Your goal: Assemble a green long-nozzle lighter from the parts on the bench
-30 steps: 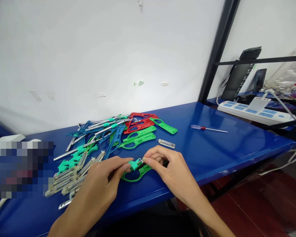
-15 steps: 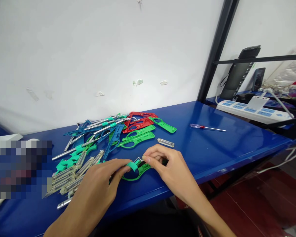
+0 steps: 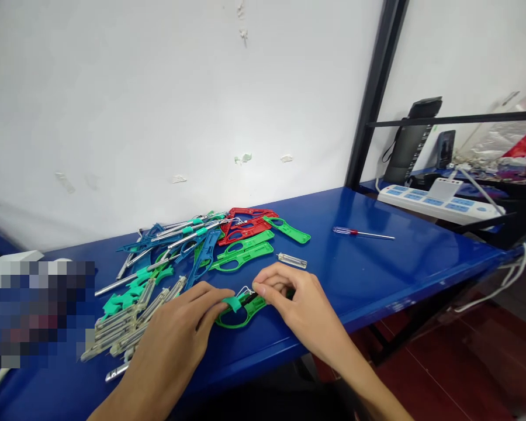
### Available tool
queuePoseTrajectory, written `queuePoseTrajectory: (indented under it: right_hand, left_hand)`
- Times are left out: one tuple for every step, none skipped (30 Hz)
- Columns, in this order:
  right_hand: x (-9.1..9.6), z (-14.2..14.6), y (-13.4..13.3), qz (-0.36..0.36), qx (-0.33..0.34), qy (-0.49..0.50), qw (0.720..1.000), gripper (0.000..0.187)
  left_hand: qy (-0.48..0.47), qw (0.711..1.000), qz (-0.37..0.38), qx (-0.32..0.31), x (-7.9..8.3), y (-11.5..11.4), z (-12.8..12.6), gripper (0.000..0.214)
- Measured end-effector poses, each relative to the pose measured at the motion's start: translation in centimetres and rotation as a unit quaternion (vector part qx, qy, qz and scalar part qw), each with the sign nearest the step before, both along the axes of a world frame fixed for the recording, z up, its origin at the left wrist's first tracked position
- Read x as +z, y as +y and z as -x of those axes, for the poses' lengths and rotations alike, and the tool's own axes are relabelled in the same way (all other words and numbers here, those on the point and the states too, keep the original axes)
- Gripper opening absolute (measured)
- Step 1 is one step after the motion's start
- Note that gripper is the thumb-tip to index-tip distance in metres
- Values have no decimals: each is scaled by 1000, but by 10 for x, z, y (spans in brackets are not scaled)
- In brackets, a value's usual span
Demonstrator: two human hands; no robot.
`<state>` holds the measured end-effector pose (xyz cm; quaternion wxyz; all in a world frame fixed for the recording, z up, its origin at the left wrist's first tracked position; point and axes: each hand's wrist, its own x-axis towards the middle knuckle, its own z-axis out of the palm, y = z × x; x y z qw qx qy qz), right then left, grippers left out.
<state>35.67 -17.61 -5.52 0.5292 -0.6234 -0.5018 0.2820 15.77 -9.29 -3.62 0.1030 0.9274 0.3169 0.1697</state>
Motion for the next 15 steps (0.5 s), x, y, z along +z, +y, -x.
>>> queuePoseTrajectory:
  right_hand:
    - [0, 0, 0, -1, -2, -1, 1000, 16]
    - [0, 0, 0, -2, -3, -2, 1000, 15]
    - [0, 0, 0, -2, -4, -3, 1000, 15]
    - [0, 0, 0, -2, -4, -4, 1000, 16]
    - [0, 0, 0, -2, -4, -4, 1000, 16]
    - [0, 0, 0, -1, -4, -5, 1000, 16]
    - [0, 0, 0, 0, -5, -4, 1000, 15]
    - [0, 0, -1, 0, -6, -3, 1000, 15]
    - [0, 0, -1, 1, -8, -2, 1000, 15]
    - [1, -1, -1, 1, -10, 0, 1000, 15]
    - [1, -1, -2, 2, -11, 2, 1000, 15]
    - [1, -1, -2, 3, -11, 4, 1000, 15]
    - [2, -1, -3, 4, -10, 6, 1000, 15]
    - [3, -1, -3, 7, -8, 8, 1000, 15]
    - [4, -2, -3, 9, -5, 12, 1000, 15]
  left_hand:
    - [4, 1000, 2, -1, 0, 0, 0, 38]
    - [6, 1000, 4, -1, -1, 0, -1, 39]
    - [5, 1000, 4, -2, -2, 0, -1, 39]
    - [1, 1000, 5, -4, -3, 0, -2, 37]
    - [-7, 1000, 5, -7, -3, 0, -2, 35]
    - [-16, 1000, 4, -13, -4, 0, -3, 34]
    - [-26, 999, 5, -21, -5, 0, -4, 32]
    - [-35, 999, 4, -29, -5, 1, -4, 31]
    - [-40, 998, 3, -37, -5, 1, -5, 31]
    - [-42, 998, 0, -42, -5, 1, -6, 30]
    - [-41, 998, -3, -44, -4, 1, -7, 29]
    - [-36, 998, -5, -46, -3, 1, -7, 28]
    - [-31, 998, -7, -46, -3, 2, -7, 27]
    - [-26, 999, -6, -46, -2, 2, -7, 27]
    - [-24, 999, -4, -46, -2, 2, -7, 27]
